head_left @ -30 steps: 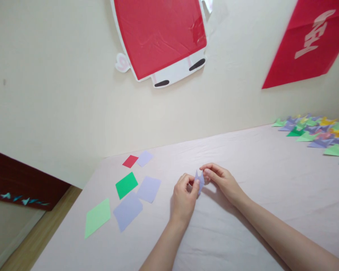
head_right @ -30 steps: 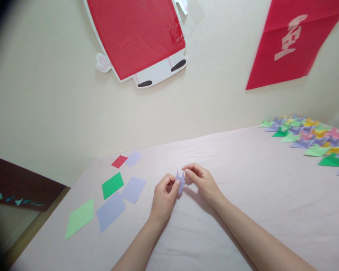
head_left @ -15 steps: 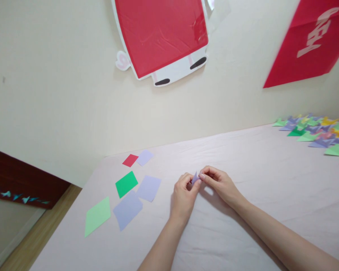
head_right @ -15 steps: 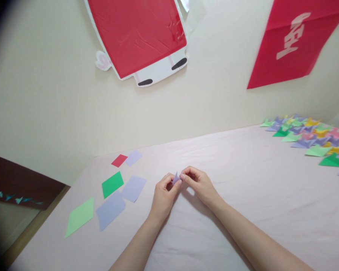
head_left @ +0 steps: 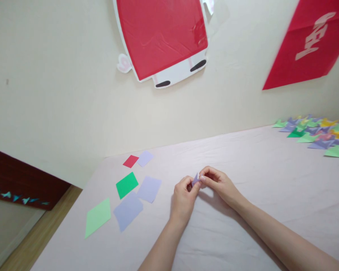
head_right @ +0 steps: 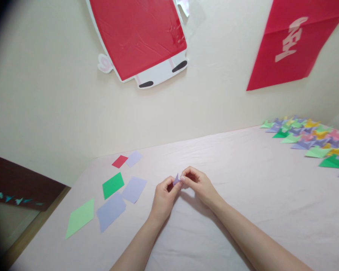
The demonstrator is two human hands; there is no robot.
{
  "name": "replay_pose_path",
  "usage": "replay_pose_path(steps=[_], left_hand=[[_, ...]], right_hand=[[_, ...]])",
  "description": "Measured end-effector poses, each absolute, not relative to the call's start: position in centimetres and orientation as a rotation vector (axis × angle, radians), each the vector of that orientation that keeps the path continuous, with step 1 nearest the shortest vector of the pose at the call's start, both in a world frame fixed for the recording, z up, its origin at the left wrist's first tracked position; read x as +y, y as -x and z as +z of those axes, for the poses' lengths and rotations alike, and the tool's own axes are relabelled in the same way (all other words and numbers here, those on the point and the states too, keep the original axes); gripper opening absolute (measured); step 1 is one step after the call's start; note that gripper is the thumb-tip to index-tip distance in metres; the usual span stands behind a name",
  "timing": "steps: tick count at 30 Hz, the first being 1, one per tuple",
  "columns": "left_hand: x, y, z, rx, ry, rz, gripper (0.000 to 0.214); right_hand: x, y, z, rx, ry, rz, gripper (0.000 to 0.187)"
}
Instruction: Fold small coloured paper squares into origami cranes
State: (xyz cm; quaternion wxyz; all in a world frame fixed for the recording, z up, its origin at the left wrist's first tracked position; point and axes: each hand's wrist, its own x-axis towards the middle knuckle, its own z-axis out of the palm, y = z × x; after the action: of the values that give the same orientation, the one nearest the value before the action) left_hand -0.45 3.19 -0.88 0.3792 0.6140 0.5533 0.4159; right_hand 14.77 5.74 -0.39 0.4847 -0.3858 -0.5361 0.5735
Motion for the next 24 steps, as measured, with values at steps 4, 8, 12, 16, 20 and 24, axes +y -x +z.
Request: replay_pose_path(steps=[4,8,12,16,20,24], left_hand=[[3.23,0.38,-0.82,1.392,-1.584,1.042,0.027],[3.21,0.32,-0.86,1.375,-1.576,1.0,0.031],[3.1,0.33,-0.77,1.349,-1.524,1.036,0.024],[2.98,0.34,-0.67,1.356,-1.532,1.062,0.023],[3.02,0.3,-0.76,1.366,-1.514,1.07,0.023],[3.13,0.25,-0.8,1.352,-1.47,1.066,0.022]], right_hand=[[5.89,-14.92,-0.33,-1.285,0.994,1.343,0.032],[6.07,-15.18,-0.43,-1.206,1.037,1.298,0.034],[6.17,-15.14,-0.47,-1.146,1.008,1.295,0.033],[6.07,-14.89,-0.12,-1.188,0.938,1.435,0.031],[5.97,-14.74,-0.18,-1.185,0.981,1.422,0.032],[6.06,-14.76,-0.77,-1.092,1.0,1.365,0.032]])
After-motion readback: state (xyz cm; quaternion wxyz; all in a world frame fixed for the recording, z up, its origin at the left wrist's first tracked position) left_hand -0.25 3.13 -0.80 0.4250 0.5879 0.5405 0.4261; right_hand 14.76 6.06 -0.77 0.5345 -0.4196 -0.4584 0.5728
